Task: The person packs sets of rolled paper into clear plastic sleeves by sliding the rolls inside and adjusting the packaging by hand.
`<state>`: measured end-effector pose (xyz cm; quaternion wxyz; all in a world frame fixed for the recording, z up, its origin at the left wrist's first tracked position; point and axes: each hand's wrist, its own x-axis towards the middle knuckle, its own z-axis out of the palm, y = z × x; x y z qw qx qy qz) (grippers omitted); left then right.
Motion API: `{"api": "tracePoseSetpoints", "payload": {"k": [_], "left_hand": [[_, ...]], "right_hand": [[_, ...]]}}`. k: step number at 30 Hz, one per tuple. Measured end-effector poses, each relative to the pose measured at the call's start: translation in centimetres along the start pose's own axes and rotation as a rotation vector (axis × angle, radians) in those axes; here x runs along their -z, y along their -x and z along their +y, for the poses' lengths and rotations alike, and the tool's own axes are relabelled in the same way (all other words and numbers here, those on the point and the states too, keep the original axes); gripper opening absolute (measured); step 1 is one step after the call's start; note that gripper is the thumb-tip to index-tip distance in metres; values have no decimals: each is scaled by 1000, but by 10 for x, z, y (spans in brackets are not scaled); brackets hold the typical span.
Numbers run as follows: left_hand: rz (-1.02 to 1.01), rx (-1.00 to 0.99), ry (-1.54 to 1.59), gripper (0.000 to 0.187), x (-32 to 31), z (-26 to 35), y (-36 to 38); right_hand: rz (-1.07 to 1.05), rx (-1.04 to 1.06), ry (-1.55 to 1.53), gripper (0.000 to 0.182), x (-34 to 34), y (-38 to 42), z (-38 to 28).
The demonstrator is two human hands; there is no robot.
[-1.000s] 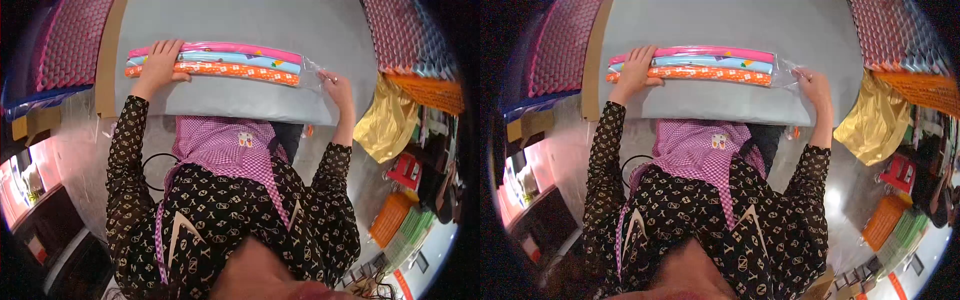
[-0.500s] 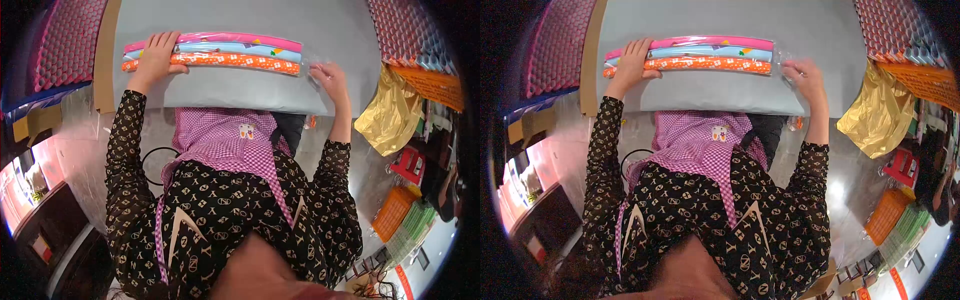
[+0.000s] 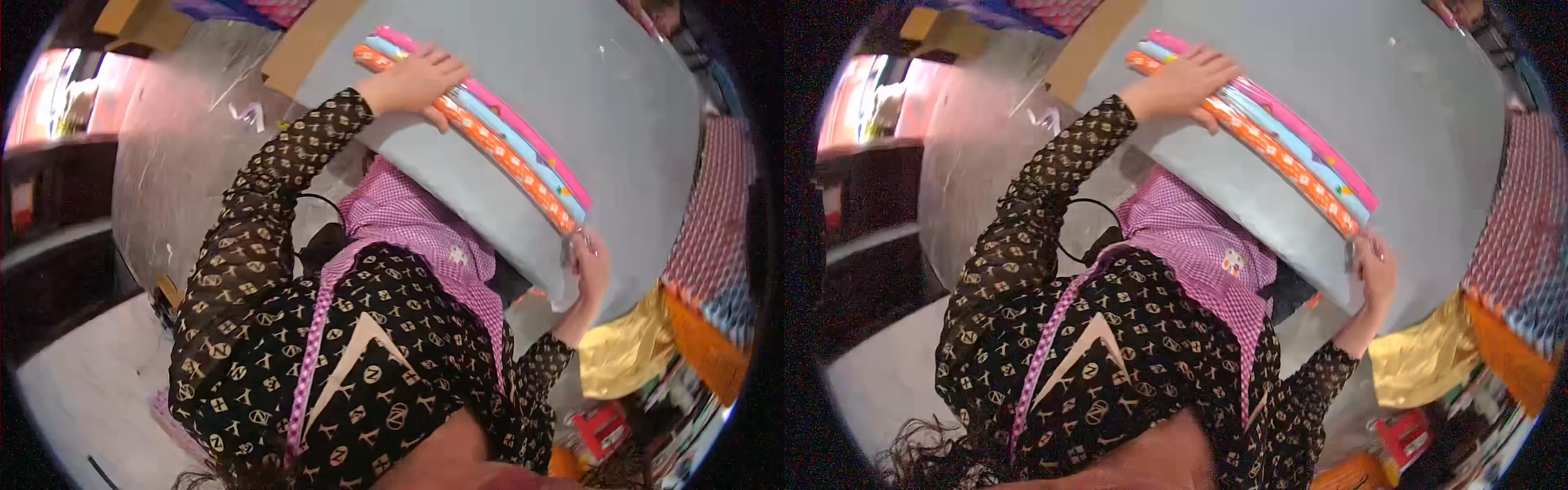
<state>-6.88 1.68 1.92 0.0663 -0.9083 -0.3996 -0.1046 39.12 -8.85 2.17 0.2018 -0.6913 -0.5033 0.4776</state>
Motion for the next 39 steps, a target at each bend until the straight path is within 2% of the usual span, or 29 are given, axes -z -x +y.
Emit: {"api": "tracePoseSetpoints", "payload": {"k": [2, 5, 8, 11, 15, 17, 20, 27, 29, 32, 39], "left_hand": [[10, -11, -22, 100, 3, -1, 1], [23, -47, -53, 103, 2, -2, 1], [-68, 13, -5, 108, 8, 3, 2], [-117, 34, 13, 108, 10, 5, 1], [-91, 29, -39, 108, 10, 5, 2], [-89, 21, -36, 107, 11, 5, 2], [-46, 12, -17, 105, 10, 5, 3], [-63, 19, 31, 107, 11, 3, 3], [62, -38, 5, 102, 4, 0, 4], [108, -35, -13, 104, -4, -1, 6], [58, -31, 75, 108, 1, -1, 7]], "right_hand": [[-60, -85, -114, 20, -2, 0, -6], [-125, -32, -190, 13, -5, -3, -2], [-144, -90, -104, 12, -8, 2, -19], [-143, -91, -109, 12, -7, -2, -12], [-110, -101, -101, 13, -7, -3, -13], [-48, -122, -198, 16, -8, -3, -10], [-107, -87, -231, 15, -9, -1, -10], [-48, -101, -268, 12, -14, -7, -3], [3, -150, -289, 12, -17, -5, -8], [-7, -133, -319, 13, -14, -9, 0], [7, -163, -315, 18, -15, -8, -9]]}}
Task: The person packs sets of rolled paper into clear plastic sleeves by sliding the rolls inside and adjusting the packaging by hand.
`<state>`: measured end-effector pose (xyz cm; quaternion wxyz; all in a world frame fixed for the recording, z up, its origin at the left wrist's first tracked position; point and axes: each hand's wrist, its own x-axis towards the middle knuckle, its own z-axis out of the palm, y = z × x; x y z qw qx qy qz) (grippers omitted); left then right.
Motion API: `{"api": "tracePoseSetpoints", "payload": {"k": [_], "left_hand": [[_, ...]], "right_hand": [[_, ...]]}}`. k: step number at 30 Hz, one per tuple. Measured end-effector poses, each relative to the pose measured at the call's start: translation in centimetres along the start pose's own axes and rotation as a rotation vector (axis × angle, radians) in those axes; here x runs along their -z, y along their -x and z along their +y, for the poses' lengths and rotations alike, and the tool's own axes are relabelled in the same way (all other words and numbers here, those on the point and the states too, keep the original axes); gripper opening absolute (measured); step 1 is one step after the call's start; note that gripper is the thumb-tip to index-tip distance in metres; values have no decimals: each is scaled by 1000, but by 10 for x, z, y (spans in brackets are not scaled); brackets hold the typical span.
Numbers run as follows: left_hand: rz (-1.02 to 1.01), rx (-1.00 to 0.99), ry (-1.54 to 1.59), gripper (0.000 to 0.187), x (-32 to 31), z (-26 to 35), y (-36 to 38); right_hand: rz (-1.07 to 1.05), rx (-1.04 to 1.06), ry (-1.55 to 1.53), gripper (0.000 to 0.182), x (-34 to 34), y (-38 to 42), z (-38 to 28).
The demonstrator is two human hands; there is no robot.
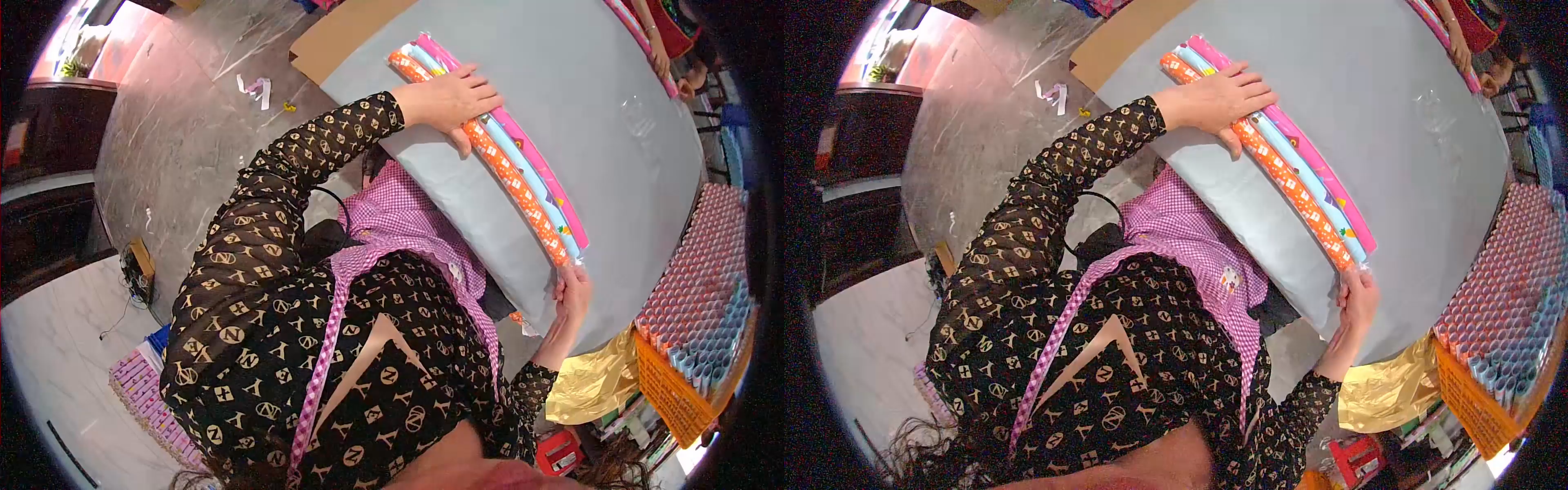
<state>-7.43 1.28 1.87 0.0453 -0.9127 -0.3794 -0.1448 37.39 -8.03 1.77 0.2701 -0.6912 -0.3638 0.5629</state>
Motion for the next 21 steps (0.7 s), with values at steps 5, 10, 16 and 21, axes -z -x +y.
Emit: {"api": "tracePoseSetpoints", "payload": {"k": [5, 10, 16, 21], "left_hand": [[12, -3, 14, 108, 1, 1, 1], [-22, 7, 7, 109, 0, 2, 0], [-76, 16, 9, 111, 10, 5, -1], [-95, 25, 4, 111, 7, 6, -1]], "right_hand": [[-65, -15, -55, 23, 8, -10, 9], [-77, -25, -66, 22, 10, -13, 11], [-98, -51, -69, 21, 4, -9, 1], [-69, -40, -48, 20, 1, -7, 0]]}}
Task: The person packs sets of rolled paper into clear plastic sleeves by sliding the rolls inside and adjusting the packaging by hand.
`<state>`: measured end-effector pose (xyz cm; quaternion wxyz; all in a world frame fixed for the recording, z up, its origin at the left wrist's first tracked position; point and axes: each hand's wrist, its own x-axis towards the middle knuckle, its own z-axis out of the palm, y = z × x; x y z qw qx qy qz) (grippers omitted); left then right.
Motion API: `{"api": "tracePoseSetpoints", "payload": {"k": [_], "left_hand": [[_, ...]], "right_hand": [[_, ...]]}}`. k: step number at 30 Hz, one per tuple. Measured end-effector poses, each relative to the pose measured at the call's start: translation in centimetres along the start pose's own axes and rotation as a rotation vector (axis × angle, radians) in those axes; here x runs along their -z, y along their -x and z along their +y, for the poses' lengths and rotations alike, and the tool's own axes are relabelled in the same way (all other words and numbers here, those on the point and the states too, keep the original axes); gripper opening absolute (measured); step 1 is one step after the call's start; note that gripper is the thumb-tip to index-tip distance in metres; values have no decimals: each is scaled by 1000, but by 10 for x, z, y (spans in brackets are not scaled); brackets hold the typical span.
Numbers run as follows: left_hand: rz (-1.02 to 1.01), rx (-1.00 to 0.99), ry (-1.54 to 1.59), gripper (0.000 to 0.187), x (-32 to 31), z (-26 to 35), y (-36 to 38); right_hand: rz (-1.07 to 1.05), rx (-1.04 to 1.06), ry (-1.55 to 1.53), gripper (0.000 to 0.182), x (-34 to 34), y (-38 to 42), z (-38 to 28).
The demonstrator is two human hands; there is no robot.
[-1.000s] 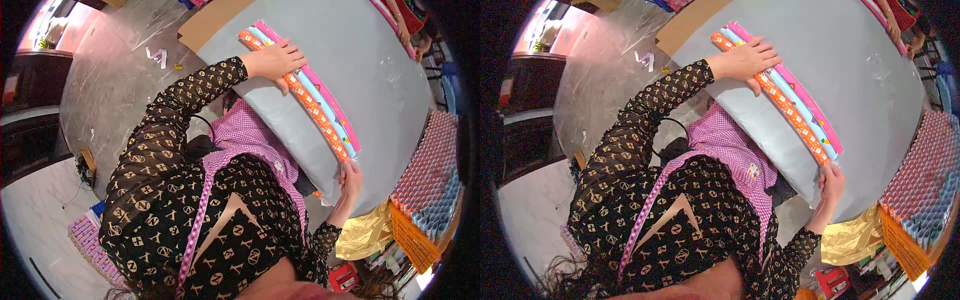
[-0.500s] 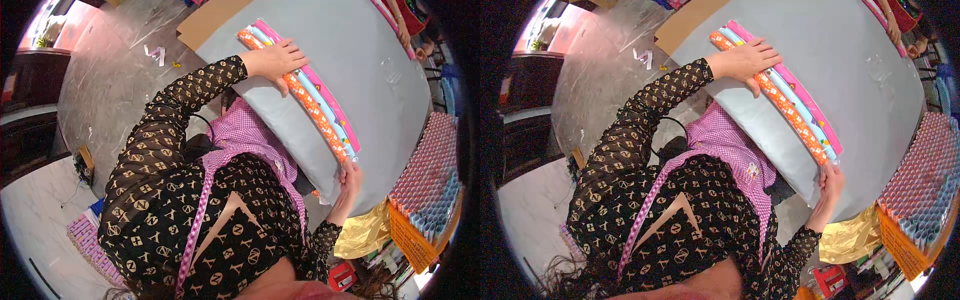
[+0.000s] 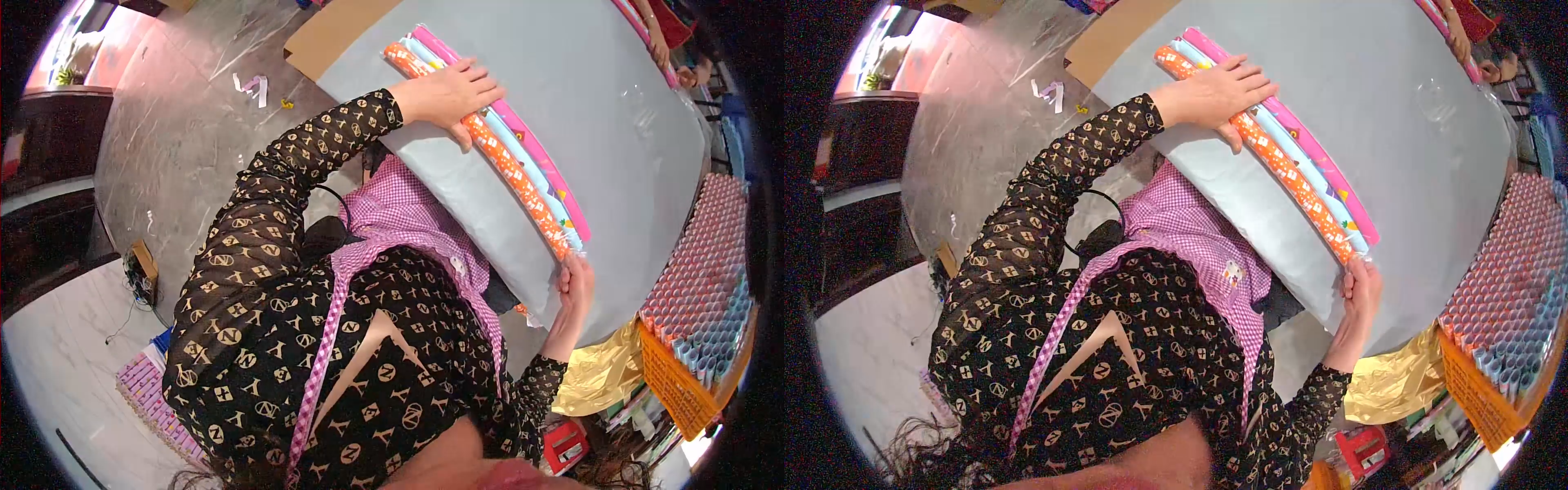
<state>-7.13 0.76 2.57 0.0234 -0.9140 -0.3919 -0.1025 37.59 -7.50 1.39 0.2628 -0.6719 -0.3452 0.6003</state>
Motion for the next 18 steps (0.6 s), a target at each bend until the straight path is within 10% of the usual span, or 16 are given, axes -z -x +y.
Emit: {"api": "tracePoseSetpoints", "payload": {"k": [18], "left_hand": [[-68, 65, -47, 116, -6, 2, -5]], "right_hand": [[127, 107, 34, 24, -5, 6, -3]]}}
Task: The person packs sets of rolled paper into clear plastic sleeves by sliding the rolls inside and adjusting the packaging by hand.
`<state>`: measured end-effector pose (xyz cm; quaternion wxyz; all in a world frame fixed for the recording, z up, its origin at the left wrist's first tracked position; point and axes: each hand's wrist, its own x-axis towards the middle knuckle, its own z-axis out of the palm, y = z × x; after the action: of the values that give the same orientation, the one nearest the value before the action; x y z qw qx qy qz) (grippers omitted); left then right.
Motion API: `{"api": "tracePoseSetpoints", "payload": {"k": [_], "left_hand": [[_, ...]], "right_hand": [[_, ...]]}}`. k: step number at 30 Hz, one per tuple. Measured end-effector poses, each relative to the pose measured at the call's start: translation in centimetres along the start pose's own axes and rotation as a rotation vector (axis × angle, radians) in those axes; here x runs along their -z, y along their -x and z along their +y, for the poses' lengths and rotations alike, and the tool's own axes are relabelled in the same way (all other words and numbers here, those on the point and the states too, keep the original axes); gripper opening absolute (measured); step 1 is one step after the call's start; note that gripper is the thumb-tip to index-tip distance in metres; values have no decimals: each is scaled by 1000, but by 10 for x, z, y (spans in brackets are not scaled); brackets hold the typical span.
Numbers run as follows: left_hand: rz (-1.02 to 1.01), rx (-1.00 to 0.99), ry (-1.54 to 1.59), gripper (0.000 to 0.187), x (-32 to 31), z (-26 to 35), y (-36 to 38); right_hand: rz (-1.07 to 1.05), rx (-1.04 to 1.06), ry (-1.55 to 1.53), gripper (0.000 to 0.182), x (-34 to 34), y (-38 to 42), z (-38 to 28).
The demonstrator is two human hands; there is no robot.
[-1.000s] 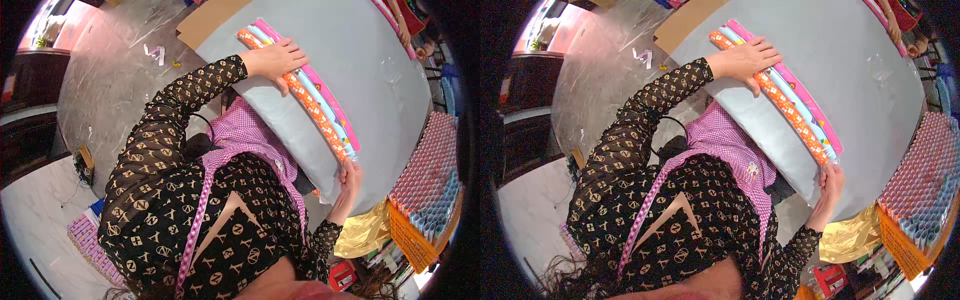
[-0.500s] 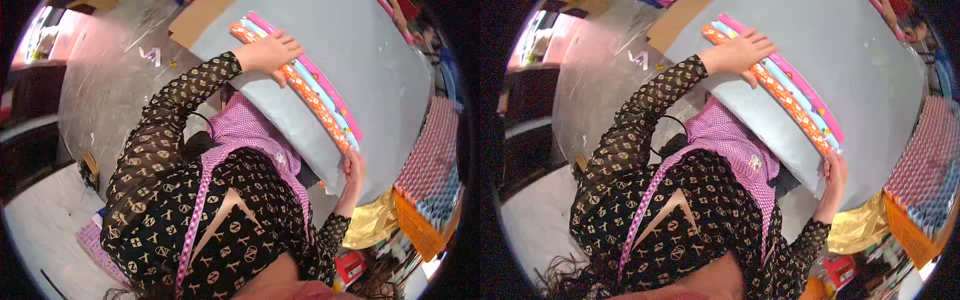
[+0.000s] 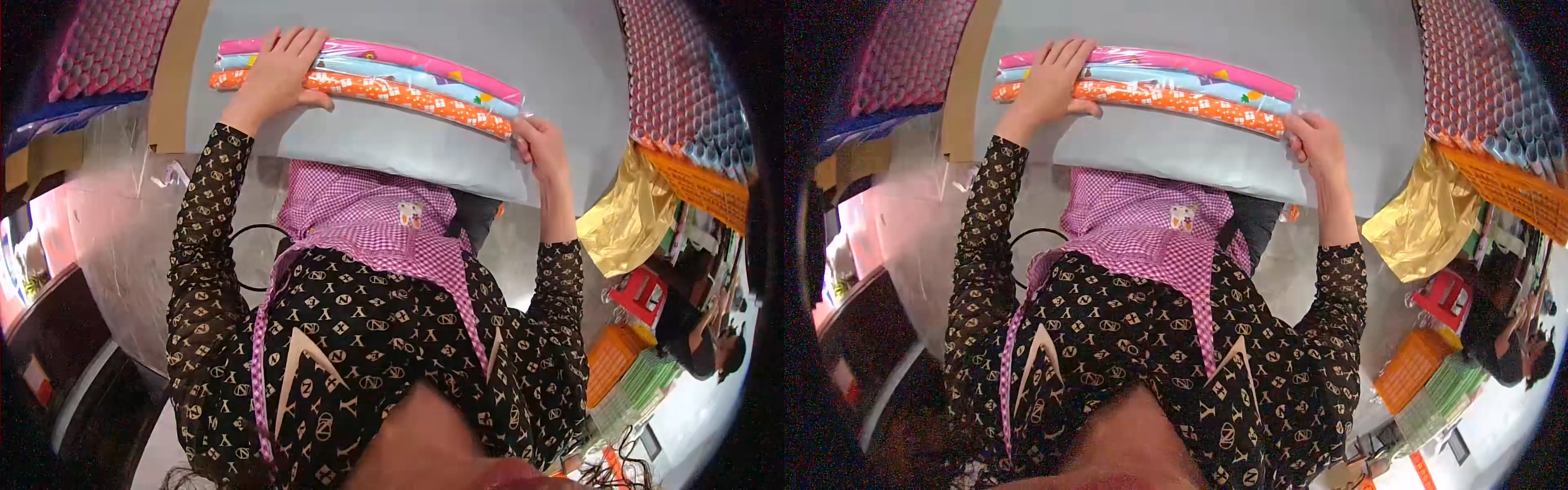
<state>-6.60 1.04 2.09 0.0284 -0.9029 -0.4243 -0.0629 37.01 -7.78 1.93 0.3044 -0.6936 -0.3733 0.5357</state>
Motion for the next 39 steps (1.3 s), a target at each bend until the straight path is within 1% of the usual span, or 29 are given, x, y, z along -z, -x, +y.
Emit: {"api": "tracePoseSetpoints", "payload": {"k": [4, 6, 10, 14, 16, 20, 22, 23, 24, 26, 27, 28, 30, 32, 33, 34, 36, 38, 39], "left_hand": [[-29, 11, -1, 116, 3, 1, 1], [-3, -13, 18, 116, 2, 0, 1], [25, -9, -14, 119, -4, -2, 3], [-5, 24, -46, 120, 2, 3, 4], [42, 24, -129, 119, 3, 5, 4], [12, 22, -92, 113, 8, 20, 1], [79, -22, -6, 105, 0, 36, -6], [78, -22, -11, 94, -4, 44, -12], [78, -28, -6, 94, -6, 51, -17], [107, -37, -35, 89, -11, 62, -24], [129, -45, -20, 84, -13, 62, -24], [132, -52, -15, 84, -14, 61, -23], [131, -25, -83, 83, -15, 61, -21], [148, -33, -65, 82, -17, 59, -20], [144, -30, -72, 82, -16, 59, -20], [138, -27, -79, 81, -14, 59, -20], [122, -25, -76, 82, -12, 61, -22], [106, -14, -98, 82, -12, 61, -21], [94, -15, -123, 82, -12, 61, -21]], "right_hand": [[-17, -14, -71, 22, -5, -5, -2], [2, -15, -120, 22, -8, -4, -4], [-18, -27, -119, 20, -4, -15, 5], [-14, -30, -136, 19, -5, -14, 7], [-30, -29, -162, 19, -6, -12, 5], [-6, -44, -127, 20, -5, -13, 8], [-37, -10, -45, 21, -5, -12, 4], [-30, -13, -46, 21, -6, -11, 2], [-51, -18, 0, 22, -6, -11, 1], [-63, -27, 47, 23, -1, -8, 1], [-102, -12, 106, 23, 2, -4, 1], [-140, 3, 164, 24, 5, -1, 1], [-94, 1, 207, 22, 20, 5, 3], [9, 10, 280, 22, 35, 13, 4], [19, 33, 198, 22, 43, 18, 7], [28, 30, 195, 22, 52, 20, 8], [30, 24, 408, 21, 73, 22, 11], [30, 10, 418, 19, 90, 20, 31], [125, 210, 507, 19, 92, 22, 36]]}}
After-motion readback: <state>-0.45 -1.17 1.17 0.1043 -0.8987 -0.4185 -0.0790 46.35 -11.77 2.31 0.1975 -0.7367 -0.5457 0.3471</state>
